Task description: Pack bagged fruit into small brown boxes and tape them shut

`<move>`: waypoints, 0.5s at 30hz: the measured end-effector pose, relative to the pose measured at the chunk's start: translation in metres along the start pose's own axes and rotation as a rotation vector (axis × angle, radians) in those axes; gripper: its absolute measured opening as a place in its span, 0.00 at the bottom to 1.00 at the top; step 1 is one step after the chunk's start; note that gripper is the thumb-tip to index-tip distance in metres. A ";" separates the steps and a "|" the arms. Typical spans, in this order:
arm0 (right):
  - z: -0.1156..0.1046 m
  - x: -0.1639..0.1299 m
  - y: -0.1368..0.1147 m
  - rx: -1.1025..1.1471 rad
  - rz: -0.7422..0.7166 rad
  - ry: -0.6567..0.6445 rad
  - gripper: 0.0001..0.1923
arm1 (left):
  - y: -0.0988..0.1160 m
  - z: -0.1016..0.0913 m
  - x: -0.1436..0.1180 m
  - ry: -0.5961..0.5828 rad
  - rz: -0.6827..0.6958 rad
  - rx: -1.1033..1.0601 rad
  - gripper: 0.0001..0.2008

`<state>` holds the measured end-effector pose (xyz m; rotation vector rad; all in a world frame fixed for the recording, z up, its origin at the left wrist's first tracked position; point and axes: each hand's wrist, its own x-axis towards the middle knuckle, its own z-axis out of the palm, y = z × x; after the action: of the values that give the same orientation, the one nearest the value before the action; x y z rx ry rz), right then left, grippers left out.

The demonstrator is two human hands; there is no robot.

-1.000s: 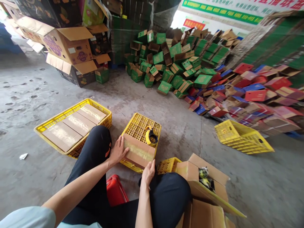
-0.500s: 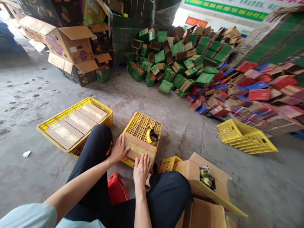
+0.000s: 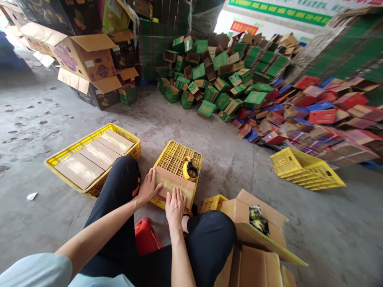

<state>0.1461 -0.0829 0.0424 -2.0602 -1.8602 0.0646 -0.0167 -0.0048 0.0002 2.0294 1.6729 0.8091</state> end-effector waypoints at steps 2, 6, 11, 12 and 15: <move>-0.002 0.001 0.002 0.016 -0.010 -0.012 0.29 | 0.000 -0.001 0.000 0.000 -0.001 -0.014 0.43; 0.006 -0.003 -0.007 0.020 -0.073 0.005 0.30 | 0.000 -0.003 -0.001 -0.020 -0.008 -0.052 0.41; 0.016 -0.001 -0.020 0.045 -0.179 0.014 0.28 | 0.001 -0.005 0.001 -0.042 -0.048 -0.083 0.41; 0.016 0.000 -0.020 0.050 -0.181 0.016 0.27 | 0.001 -0.005 0.002 -0.045 -0.053 -0.090 0.42; 0.015 0.003 -0.021 0.056 -0.162 0.008 0.27 | 0.002 -0.007 0.004 -0.056 -0.099 -0.139 0.42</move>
<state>0.1223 -0.0748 0.0351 -1.8640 -1.9897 0.0651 -0.0193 -0.0015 0.0080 1.8448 1.6249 0.8033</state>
